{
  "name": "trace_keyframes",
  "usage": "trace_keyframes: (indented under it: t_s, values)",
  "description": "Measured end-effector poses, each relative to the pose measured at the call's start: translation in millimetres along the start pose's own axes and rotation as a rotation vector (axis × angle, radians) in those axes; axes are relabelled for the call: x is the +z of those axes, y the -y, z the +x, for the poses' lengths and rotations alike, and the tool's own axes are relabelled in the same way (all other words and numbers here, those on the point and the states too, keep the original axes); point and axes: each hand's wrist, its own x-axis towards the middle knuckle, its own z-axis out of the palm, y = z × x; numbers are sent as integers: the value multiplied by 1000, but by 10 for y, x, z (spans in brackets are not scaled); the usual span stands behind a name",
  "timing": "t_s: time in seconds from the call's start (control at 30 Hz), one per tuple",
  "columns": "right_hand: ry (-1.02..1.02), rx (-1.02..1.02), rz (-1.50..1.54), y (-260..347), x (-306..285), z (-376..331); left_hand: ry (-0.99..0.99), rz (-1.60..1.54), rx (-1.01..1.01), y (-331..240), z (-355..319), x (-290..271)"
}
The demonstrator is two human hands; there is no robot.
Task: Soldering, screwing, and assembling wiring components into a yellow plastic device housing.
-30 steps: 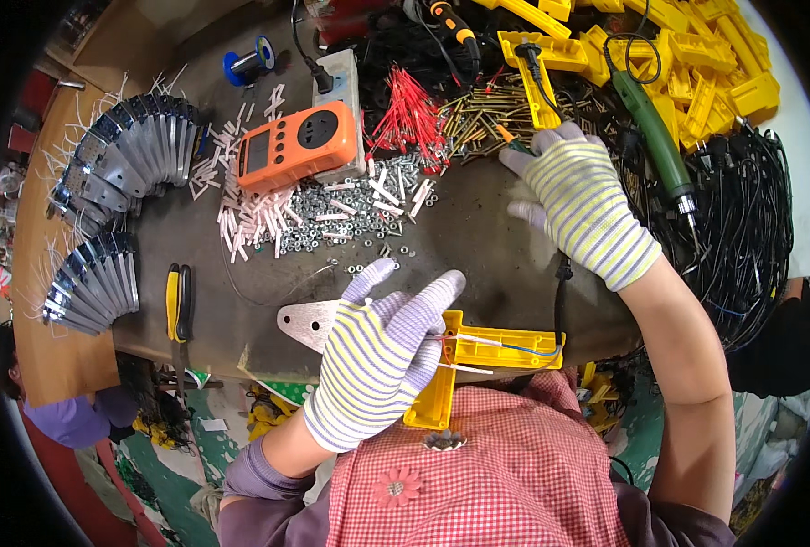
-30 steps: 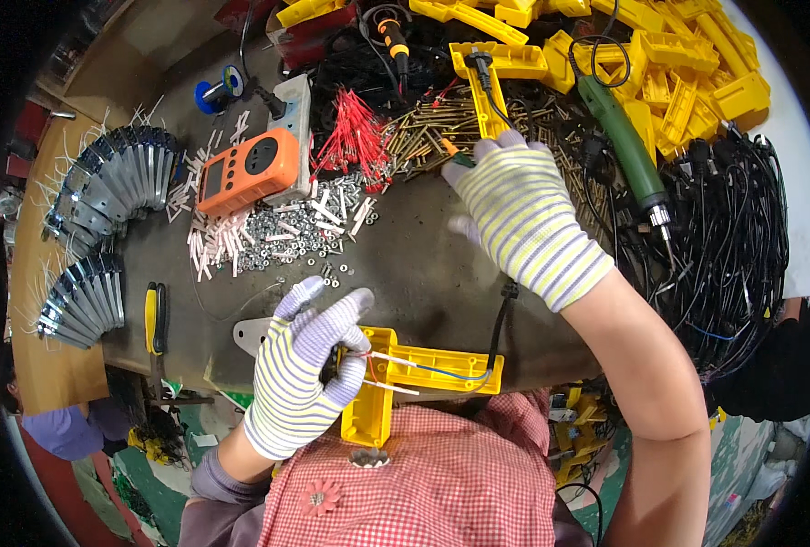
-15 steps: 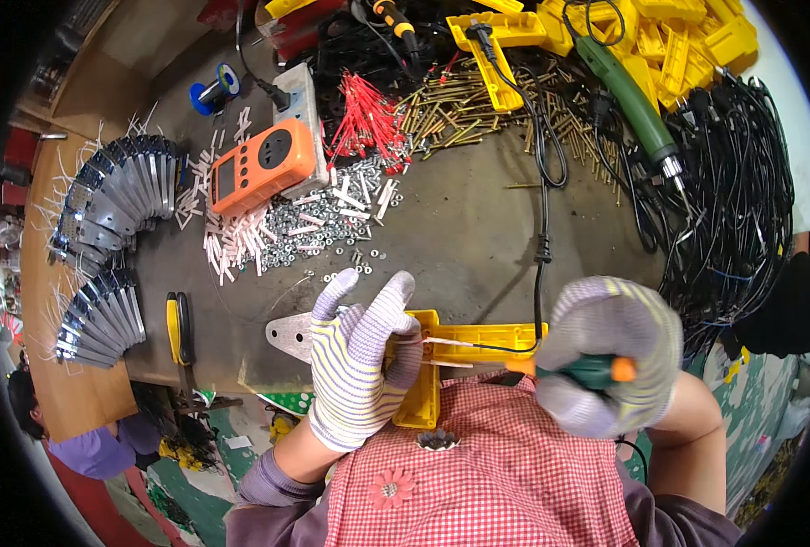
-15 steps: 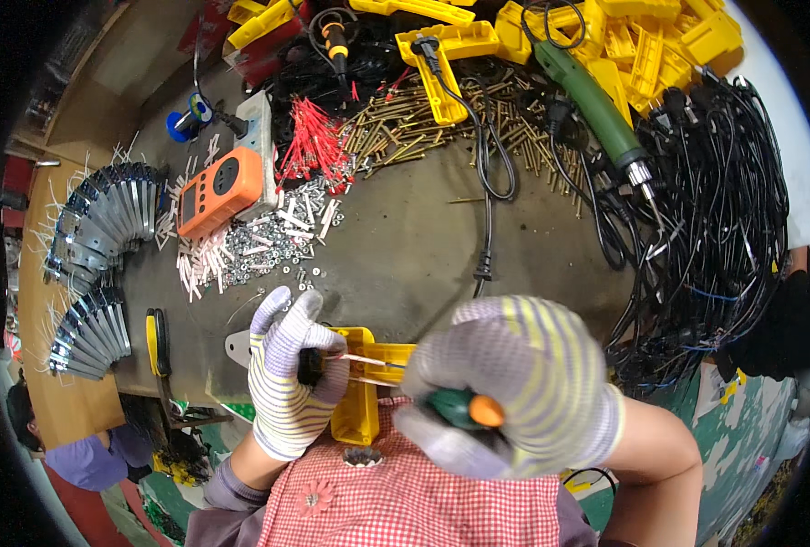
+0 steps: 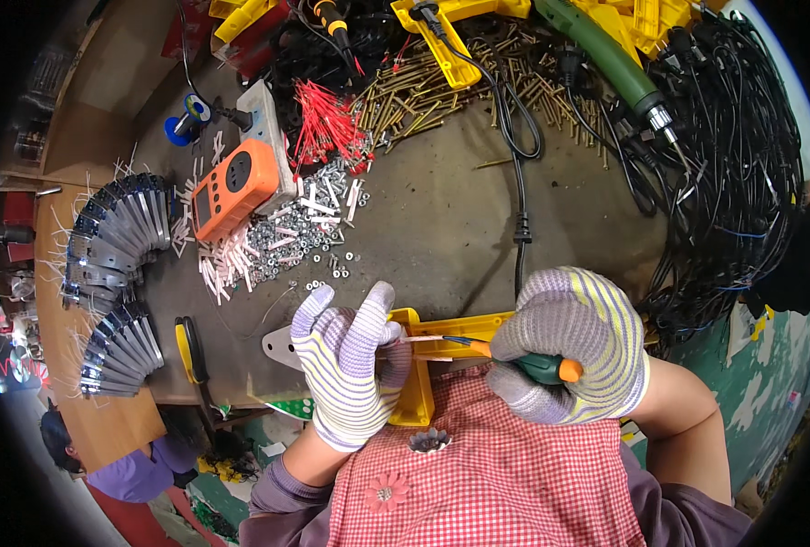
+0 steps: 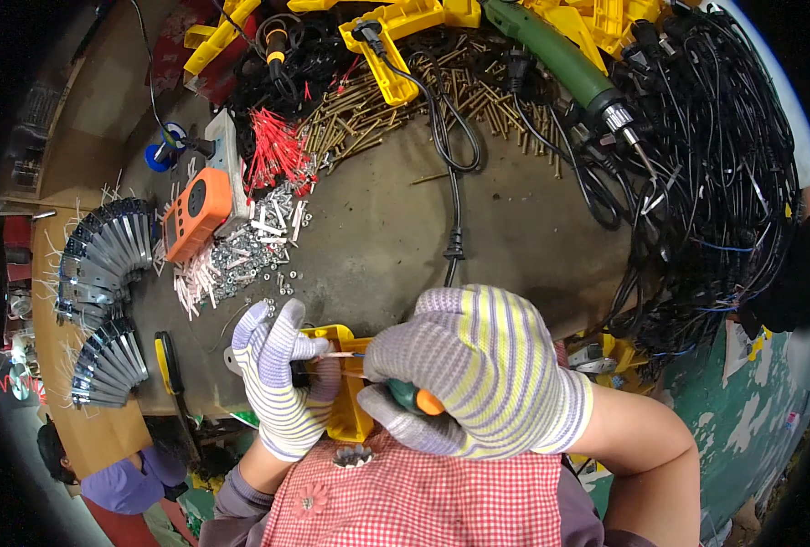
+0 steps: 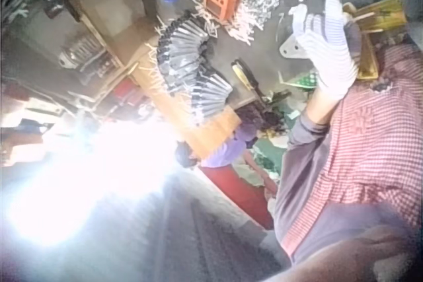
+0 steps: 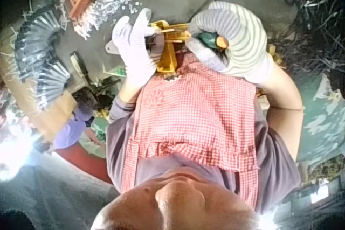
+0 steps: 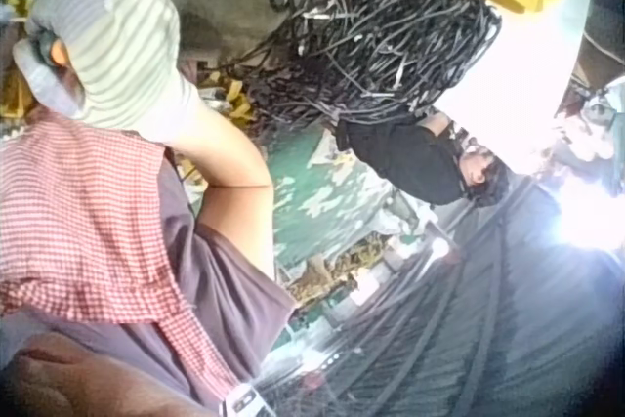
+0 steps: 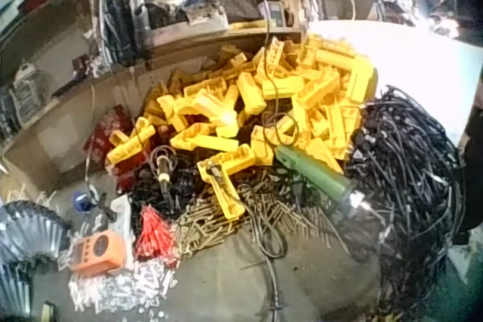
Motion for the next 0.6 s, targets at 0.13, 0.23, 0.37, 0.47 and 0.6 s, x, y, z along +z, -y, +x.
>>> trace_keyframes:
  t_s: [0.13,0.23,0.37,0.47,0.6]
  values:
    - [11,-11,26,-4,-18,8,41,0,27,24,7,-28]
    - [1,-4,54,15,-23,18,120,-27,3,23,26,-112]
    - [5,-30,29,19,1,60,216,-66,-45,-3,48,-199]
    - [58,-24,18,17,30,101,192,-51,-30,14,51,-166]
    - [170,-1,-44,25,48,176,163,-78,-33,46,16,-130]
